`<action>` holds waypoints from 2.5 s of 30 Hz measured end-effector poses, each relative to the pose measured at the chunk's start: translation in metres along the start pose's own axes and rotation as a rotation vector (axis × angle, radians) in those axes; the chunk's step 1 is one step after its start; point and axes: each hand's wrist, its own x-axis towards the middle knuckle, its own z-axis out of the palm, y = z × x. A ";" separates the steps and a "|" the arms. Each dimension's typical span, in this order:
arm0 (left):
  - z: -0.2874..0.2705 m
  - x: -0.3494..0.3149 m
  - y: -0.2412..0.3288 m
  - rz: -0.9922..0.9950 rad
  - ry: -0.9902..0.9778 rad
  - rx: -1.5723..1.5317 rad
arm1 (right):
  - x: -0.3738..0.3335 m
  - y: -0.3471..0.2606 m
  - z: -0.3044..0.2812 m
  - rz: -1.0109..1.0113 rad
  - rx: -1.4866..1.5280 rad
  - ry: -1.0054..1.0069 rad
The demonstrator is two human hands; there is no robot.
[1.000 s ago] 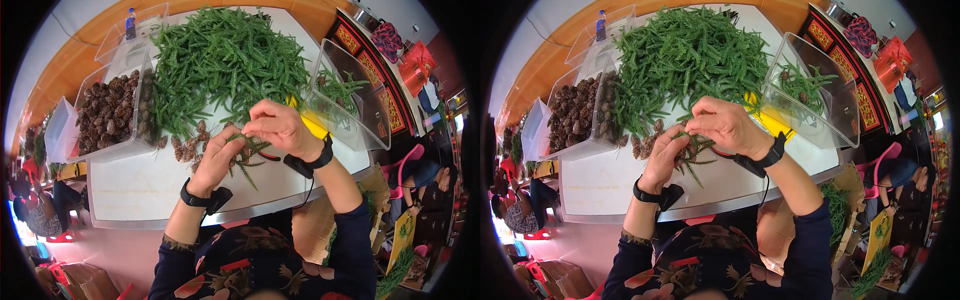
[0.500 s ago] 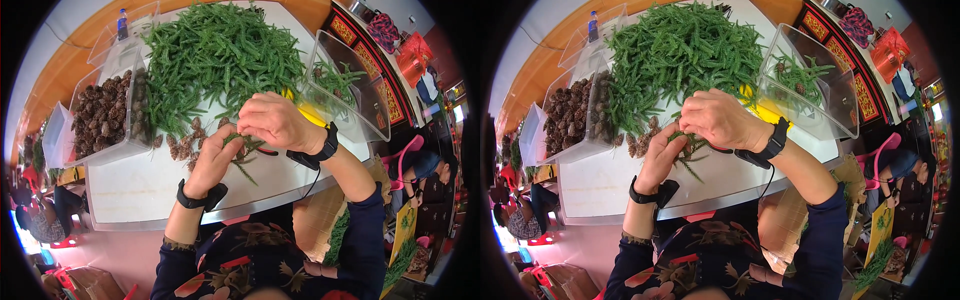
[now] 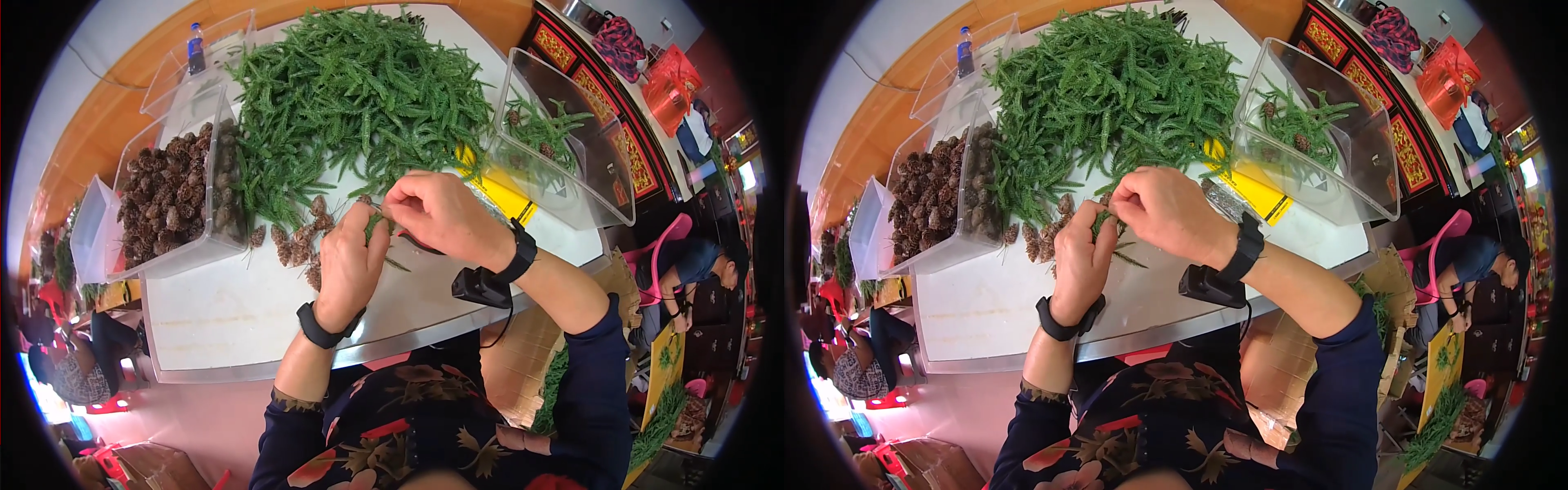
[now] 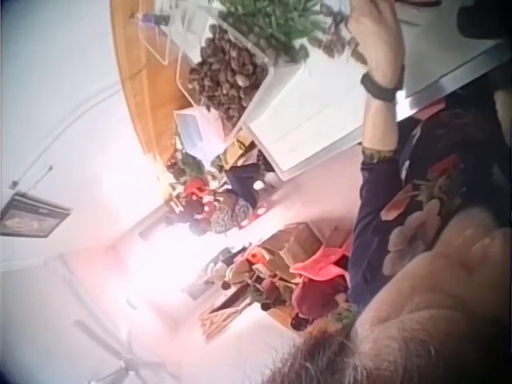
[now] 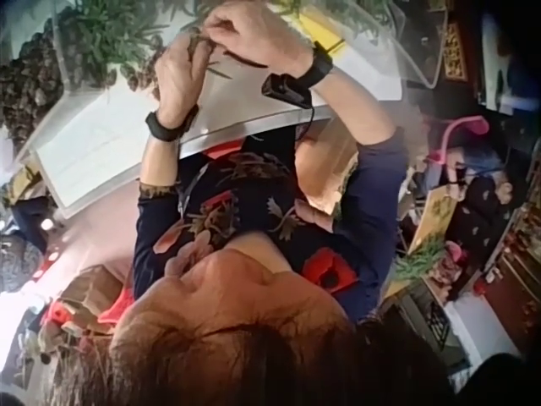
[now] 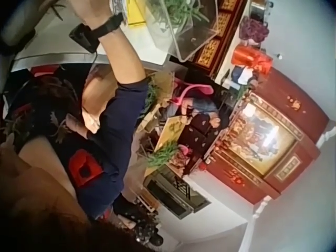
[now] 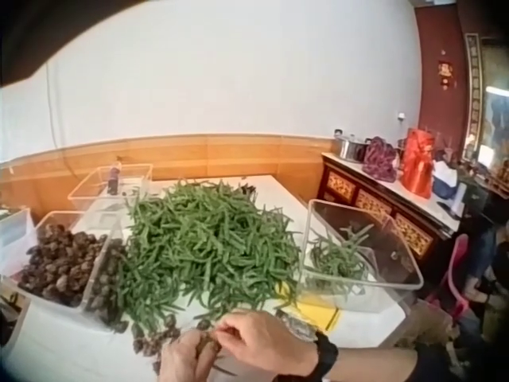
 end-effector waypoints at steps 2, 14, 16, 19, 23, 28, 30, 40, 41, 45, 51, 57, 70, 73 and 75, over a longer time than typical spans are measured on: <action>-0.001 0.001 -0.005 -0.128 -0.079 -0.188 | -0.001 0.006 -0.002 0.044 0.179 0.000; -0.003 0.000 -0.009 -0.272 -0.241 -0.544 | 0.000 0.005 -0.027 -0.386 0.080 0.028; -0.004 0.000 -0.011 -0.278 -0.257 -0.570 | 0.001 0.004 -0.028 -0.359 0.060 0.058; -0.005 0.002 -0.013 -0.259 -0.233 -0.534 | 0.002 0.011 -0.030 -0.307 0.018 0.119; -0.007 0.004 -0.011 -0.303 -0.117 -0.566 | -0.012 0.056 -0.023 -0.093 -0.192 -0.106; -0.017 0.006 -0.002 -0.419 -0.083 -0.647 | -0.034 0.061 0.001 -0.131 -0.646 -0.319; -0.015 0.006 -0.007 -0.421 -0.086 -0.797 | -0.034 0.049 0.003 0.005 -0.677 -0.405; -0.017 0.005 -0.014 -0.397 -0.131 -1.008 | -0.018 0.039 0.022 0.255 -0.656 -0.332; -0.017 0.007 -0.015 -0.396 -0.170 -1.064 | -0.021 0.043 0.015 0.294 -0.556 -0.315; -0.024 0.003 -0.021 -0.412 -0.266 -1.210 | -0.032 0.041 -0.017 0.171 -0.083 -0.271; -0.021 -0.002 -0.029 -0.396 -0.478 -1.364 | -0.028 0.033 -0.028 -0.205 0.119 -0.197; -0.020 -0.001 -0.024 -0.423 -0.500 -1.397 | -0.018 0.032 -0.024 -0.408 -0.060 -0.180; -0.025 -0.002 -0.005 -0.577 -0.518 -1.417 | -0.001 0.025 -0.031 -0.560 -0.214 -0.190; -0.023 -0.002 -0.013 -0.544 -0.516 -1.427 | -0.002 0.026 -0.033 -0.493 -0.240 -0.232; -0.024 -0.001 -0.016 -0.508 -0.454 -1.402 | -0.003 0.026 -0.035 -0.460 -0.255 -0.253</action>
